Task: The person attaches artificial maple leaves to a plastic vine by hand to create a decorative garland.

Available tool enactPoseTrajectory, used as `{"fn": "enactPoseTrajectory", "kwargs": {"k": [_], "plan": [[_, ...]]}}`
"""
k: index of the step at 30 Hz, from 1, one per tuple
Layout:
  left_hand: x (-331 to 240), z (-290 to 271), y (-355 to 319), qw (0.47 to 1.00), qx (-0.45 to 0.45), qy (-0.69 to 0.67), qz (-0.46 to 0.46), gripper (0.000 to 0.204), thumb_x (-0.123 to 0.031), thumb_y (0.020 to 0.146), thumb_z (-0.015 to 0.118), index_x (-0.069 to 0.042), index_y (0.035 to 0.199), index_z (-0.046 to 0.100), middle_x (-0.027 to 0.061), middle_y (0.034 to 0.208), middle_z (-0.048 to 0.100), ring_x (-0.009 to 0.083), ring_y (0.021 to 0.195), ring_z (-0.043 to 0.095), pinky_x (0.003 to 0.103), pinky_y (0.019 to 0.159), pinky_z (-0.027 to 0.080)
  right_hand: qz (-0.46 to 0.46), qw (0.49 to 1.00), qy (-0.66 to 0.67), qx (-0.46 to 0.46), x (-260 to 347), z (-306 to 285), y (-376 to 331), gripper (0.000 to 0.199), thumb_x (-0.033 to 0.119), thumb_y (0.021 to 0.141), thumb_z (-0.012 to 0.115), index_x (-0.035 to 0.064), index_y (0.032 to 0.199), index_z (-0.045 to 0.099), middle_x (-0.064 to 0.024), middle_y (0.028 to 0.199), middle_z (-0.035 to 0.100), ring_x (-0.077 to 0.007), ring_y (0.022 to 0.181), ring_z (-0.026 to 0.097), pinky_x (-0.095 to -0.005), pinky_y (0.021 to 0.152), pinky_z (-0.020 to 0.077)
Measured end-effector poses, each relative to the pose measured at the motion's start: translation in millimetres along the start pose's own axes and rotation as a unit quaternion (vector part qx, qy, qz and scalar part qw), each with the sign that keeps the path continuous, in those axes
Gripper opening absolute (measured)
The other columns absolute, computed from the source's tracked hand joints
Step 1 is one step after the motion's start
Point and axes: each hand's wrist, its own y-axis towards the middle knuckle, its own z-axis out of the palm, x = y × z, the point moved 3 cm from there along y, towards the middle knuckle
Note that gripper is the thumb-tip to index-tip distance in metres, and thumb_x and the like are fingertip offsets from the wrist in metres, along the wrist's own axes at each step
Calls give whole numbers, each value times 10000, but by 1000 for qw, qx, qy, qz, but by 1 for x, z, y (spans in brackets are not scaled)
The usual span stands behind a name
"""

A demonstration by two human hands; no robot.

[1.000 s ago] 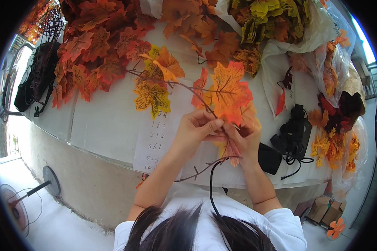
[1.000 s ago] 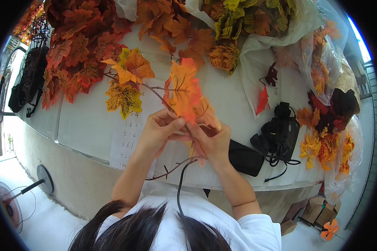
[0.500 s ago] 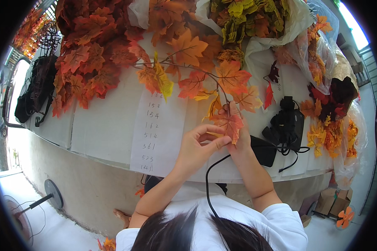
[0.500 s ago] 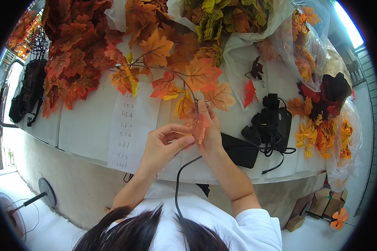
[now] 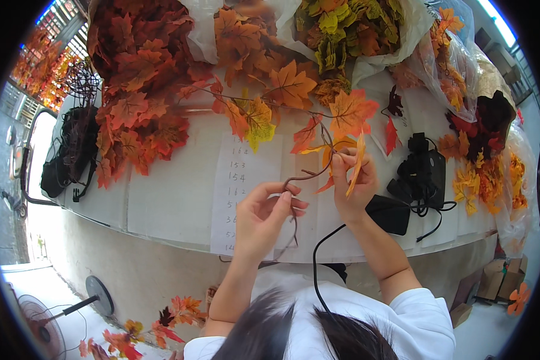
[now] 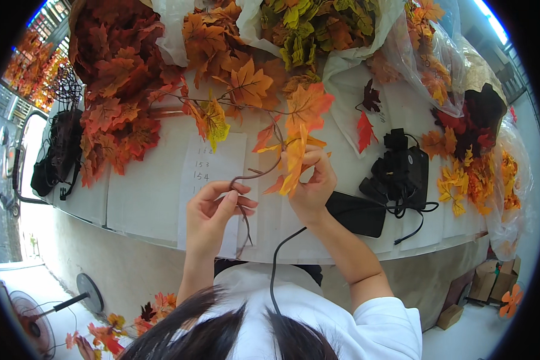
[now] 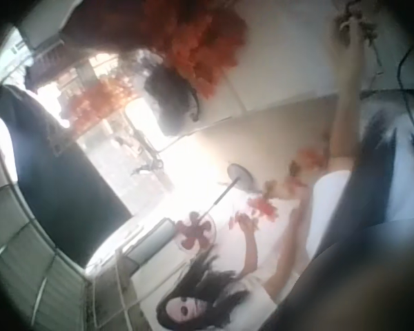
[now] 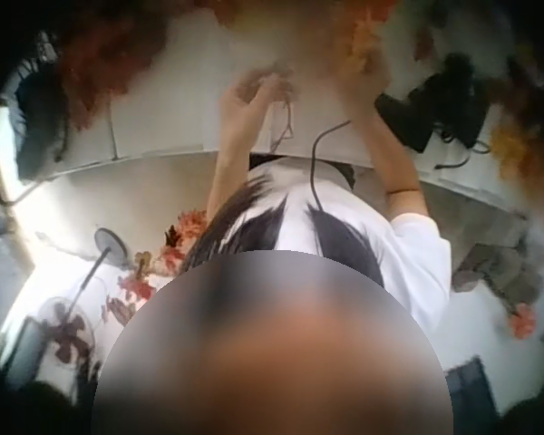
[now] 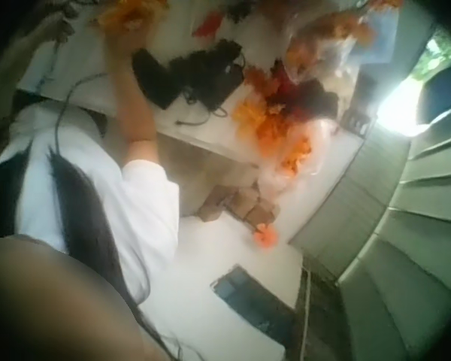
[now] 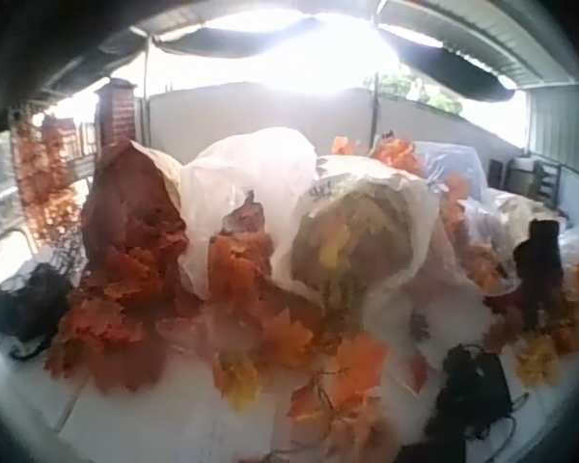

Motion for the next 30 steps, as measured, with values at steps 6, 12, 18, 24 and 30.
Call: {"fn": "enactPoseTrajectory", "kwargs": {"k": [6,12,18,24,30], "plan": [[6,-28,8,984,31,-158,-71,161,-127,851,469,15,902,525,57,668,559,74,515,488,186,446,366,12,999,-2,43,4,15,8,92,-26,743,580,11,799,517,-60,838,515,-58,706,477,-183,637,394],[6,-33,0,982,86,-31,-163,163,-125,828,513,19,894,546,46,625,557,81,511,507,185,467,402,5,999,-31,37,2,31,12,138,53,733,627,32,743,491,-40,771,555,-46,560,491,-182,498,402],[12,-37,-21,959,164,-152,-175,134,-82,828,490,28,904,500,118,723,589,221,656,605,330,635,506,287,902,117,300,-11,63,5,112,101,770,590,28,830,529,-17,774,565,-51,713,505,-197,641,410],[-7,-57,-27,912,41,-400,-76,154,-100,835,488,-21,965,466,96,864,576,208,834,564,324,764,459,107,865,-72,485,-30,50,42,203,121,757,584,49,947,579,-33,823,585,-108,763,532,-247,694,414],[-17,-70,-12,905,39,-421,55,155,-138,846,473,-48,971,466,53,869,558,169,832,547,305,761,460,-26,895,-292,335,-59,72,115,164,180,736,567,57,836,612,-83,799,596,-222,792,523,-333,706,412]]}}
